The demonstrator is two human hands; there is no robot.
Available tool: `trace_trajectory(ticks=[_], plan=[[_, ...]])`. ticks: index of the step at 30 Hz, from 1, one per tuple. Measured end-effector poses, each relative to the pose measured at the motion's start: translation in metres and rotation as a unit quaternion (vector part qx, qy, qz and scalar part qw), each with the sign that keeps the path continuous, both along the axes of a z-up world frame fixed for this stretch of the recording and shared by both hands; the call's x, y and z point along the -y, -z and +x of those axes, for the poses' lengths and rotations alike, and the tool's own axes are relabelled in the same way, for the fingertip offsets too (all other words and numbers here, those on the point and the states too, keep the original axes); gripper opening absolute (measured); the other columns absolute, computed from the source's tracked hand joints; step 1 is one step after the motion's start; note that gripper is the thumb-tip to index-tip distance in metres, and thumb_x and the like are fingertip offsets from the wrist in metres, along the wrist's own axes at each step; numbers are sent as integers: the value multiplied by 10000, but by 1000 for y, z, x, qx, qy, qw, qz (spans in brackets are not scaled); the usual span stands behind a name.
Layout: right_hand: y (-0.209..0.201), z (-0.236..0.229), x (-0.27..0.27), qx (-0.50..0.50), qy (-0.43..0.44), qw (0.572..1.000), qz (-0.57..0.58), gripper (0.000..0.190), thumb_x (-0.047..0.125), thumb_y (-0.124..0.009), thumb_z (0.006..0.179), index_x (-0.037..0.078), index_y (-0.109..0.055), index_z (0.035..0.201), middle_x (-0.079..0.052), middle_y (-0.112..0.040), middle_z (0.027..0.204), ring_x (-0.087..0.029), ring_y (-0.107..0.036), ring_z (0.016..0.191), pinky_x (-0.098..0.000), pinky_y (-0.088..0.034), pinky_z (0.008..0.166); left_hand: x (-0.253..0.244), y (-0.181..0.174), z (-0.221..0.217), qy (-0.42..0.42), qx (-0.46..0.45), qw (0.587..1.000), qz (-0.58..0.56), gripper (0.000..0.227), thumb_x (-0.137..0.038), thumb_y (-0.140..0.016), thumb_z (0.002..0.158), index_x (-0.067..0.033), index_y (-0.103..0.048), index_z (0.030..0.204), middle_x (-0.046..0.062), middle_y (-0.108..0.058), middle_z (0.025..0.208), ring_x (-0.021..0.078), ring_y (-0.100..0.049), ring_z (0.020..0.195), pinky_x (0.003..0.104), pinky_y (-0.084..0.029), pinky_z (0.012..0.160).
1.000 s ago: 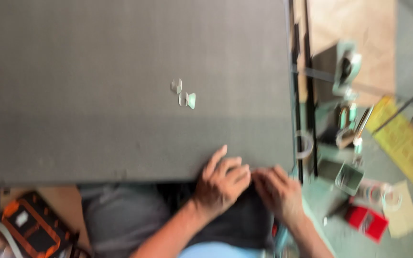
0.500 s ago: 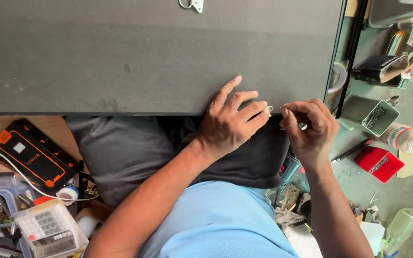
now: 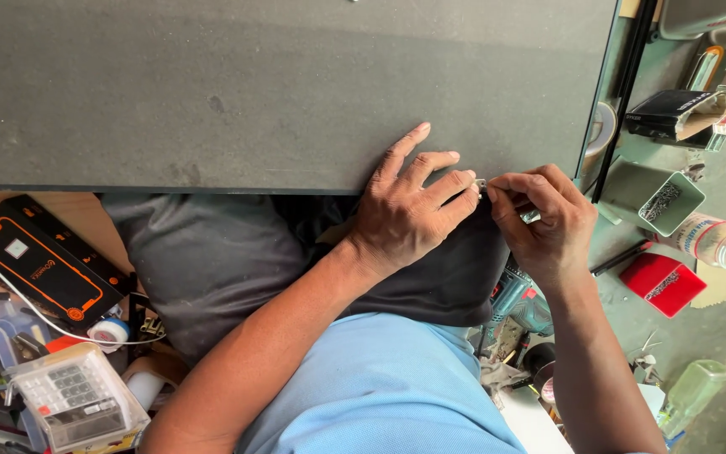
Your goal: Attaching metal brackets to the back of a wooden frame using screws and a drill.
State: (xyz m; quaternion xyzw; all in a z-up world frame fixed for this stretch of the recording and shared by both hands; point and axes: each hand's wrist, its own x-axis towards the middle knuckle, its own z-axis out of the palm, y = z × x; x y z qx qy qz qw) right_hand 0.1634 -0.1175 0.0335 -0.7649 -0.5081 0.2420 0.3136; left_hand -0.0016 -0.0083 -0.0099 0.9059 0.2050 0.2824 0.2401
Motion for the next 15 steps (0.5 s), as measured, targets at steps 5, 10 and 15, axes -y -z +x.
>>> trace_trajectory(ticks=[5,10,15], plan=[[-5,0,-6,22,-27,999,-7,131,-13,-782,956,10,-720,1069,-74,-676,963,-131,-712,829,-254,-602,708,-1,1,-1,0,7,1000,-4,54,-186,-736,968,-163,-784,966,-48,-717,1073,173,-650,1130,513,-444,1204],[-15,1,-12,101,-85,991,-19,158,17,-793,953,28,-711,1088,-73,-673,962,-159,-724,813,-267,-590,688,0,4,-2,3,9,1000,4,54,-180,-729,965,-160,-773,941,-47,-715,1076,177,-648,1146,514,-442,1205],[-11,2,-9,172,-126,977,-11,186,39,-819,935,48,-709,1084,-63,-669,935,-175,-694,733,-293,-538,608,-1,2,-2,6,9,1000,6,62,-180,-728,969,-154,-771,934,-39,-715,1077,179,-647,1147,511,-442,1207]])
